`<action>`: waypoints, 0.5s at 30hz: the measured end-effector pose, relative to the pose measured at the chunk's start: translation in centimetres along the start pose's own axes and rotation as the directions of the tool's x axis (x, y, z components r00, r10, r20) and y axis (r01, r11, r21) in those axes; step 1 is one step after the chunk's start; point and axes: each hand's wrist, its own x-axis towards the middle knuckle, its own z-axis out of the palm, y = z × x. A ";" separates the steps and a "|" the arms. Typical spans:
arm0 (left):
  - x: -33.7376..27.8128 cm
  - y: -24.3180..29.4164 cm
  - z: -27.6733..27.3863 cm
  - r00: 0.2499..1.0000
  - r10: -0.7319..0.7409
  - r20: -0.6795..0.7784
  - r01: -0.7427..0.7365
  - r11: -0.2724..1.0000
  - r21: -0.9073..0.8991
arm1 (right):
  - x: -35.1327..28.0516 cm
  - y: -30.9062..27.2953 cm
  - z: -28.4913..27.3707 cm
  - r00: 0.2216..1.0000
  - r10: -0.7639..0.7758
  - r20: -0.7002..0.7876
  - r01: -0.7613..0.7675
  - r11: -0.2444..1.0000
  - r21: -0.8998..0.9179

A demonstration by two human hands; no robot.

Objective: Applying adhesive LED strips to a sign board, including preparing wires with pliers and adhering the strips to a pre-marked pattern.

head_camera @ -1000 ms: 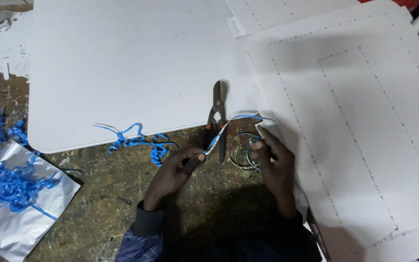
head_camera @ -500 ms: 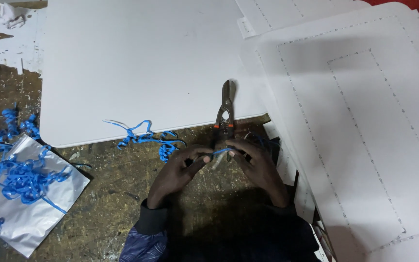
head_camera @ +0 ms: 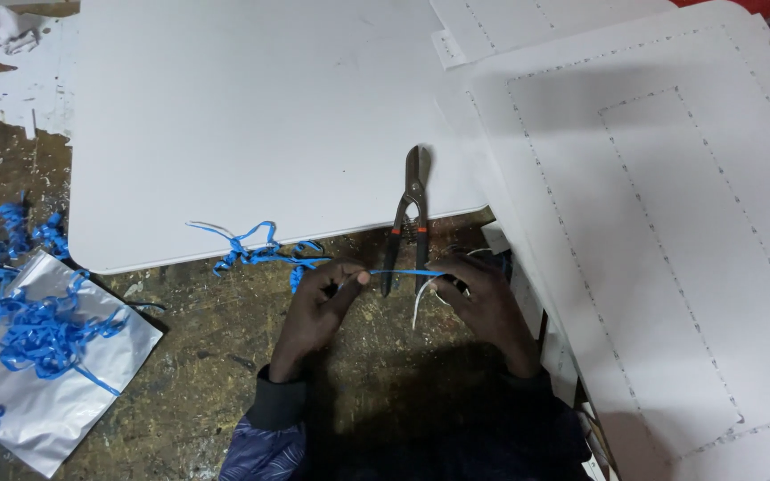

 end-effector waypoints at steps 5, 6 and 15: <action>0.0 0.1 0.0 0.979 -0.170 -0.109 0.141 0.961 -0.237 | -0.3 -0.7 0.2 0.997 0.037 0.065 -0.042 0.996 0.083; 0.2 0.1 0.0 0.976 -0.184 -0.113 0.144 0.944 -0.297 | -0.4 -1.0 0.2 0.995 0.072 0.064 -0.079 0.990 0.118; 1.0 -2.1 4.5 0.973 -0.207 -0.104 0.083 0.729 -0.679 | -1.2 1.2 1.6 0.997 0.072 0.033 -0.076 0.987 0.144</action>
